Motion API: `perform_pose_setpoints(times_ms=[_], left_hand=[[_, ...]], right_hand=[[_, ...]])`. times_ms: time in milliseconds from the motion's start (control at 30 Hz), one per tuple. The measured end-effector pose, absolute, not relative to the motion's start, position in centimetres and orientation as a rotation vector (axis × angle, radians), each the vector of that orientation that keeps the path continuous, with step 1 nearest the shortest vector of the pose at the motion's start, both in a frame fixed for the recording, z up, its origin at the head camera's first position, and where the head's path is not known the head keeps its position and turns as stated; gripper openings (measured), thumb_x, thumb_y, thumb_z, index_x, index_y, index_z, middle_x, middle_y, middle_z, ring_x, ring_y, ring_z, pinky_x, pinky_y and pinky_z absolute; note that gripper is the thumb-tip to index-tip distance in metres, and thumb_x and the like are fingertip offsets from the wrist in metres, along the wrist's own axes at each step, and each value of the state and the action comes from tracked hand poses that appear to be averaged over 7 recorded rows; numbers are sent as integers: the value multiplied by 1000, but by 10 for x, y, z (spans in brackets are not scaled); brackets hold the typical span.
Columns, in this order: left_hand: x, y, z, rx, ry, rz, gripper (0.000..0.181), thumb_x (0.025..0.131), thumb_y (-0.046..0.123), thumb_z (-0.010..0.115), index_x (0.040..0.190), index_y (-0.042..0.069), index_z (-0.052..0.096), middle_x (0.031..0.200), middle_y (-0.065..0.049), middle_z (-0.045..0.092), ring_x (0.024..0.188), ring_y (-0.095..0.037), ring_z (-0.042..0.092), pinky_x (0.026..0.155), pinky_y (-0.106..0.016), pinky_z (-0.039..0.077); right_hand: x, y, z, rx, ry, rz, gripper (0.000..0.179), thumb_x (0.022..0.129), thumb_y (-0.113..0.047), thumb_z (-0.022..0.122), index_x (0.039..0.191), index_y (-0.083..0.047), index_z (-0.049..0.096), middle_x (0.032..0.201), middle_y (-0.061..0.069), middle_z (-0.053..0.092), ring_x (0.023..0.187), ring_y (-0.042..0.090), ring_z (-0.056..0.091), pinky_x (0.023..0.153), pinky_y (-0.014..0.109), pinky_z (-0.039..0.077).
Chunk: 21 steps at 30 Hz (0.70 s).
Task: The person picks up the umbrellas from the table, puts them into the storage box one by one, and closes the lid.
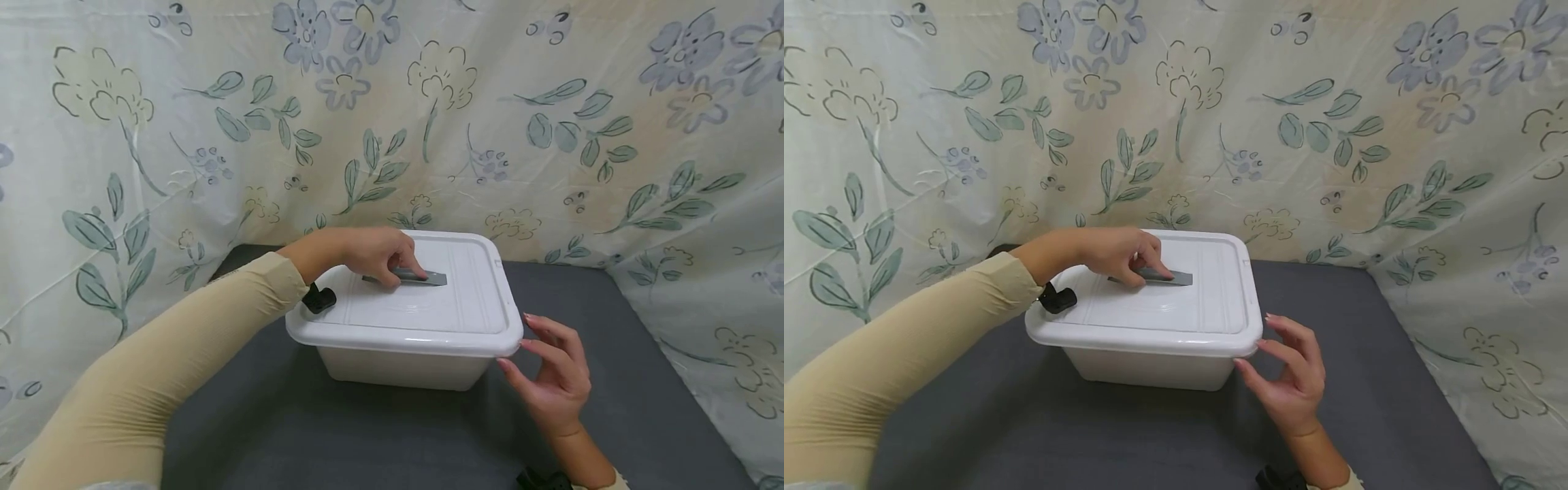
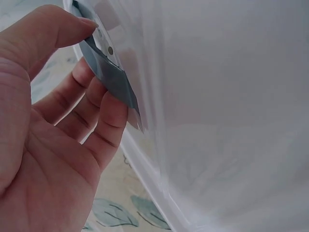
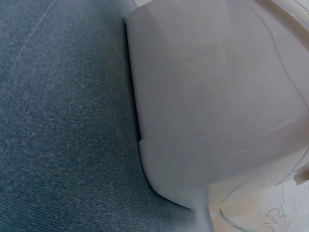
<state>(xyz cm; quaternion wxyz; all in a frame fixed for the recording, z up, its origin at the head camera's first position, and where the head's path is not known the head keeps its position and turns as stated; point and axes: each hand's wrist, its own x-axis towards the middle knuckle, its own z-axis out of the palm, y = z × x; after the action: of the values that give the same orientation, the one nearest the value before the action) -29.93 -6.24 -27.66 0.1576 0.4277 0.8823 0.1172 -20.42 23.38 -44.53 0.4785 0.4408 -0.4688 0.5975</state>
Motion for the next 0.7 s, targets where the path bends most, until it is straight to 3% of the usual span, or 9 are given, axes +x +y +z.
perform_pose_setpoints(times_ms=[367, 700], left_hand=[[-308, -56, -283, 1220, 2513, 306, 46, 90, 9, 71, 133, 24, 70, 96, -2, 59, 80, -15, 49, 74, -25, 40], [-308, -51, -283, 1190, 2512, 265, 45, 91, 8, 72, 133, 25, 70, 109, -2, 64, 91, -17, 53, 80, -26, 43]], right_hand=[[-205, 236, -440, 1116, -1308, 1321, 33, 75, -6, 91, 87, 18, 72, 114, 35, 64, 114, 38, 63, 104, 31, 53], [-207, 233, -444, 1096, -1335, 1279, 30, 78, -9, 89, 87, 15, 74, 109, 32, 66, 114, 37, 63, 105, 30, 52]])
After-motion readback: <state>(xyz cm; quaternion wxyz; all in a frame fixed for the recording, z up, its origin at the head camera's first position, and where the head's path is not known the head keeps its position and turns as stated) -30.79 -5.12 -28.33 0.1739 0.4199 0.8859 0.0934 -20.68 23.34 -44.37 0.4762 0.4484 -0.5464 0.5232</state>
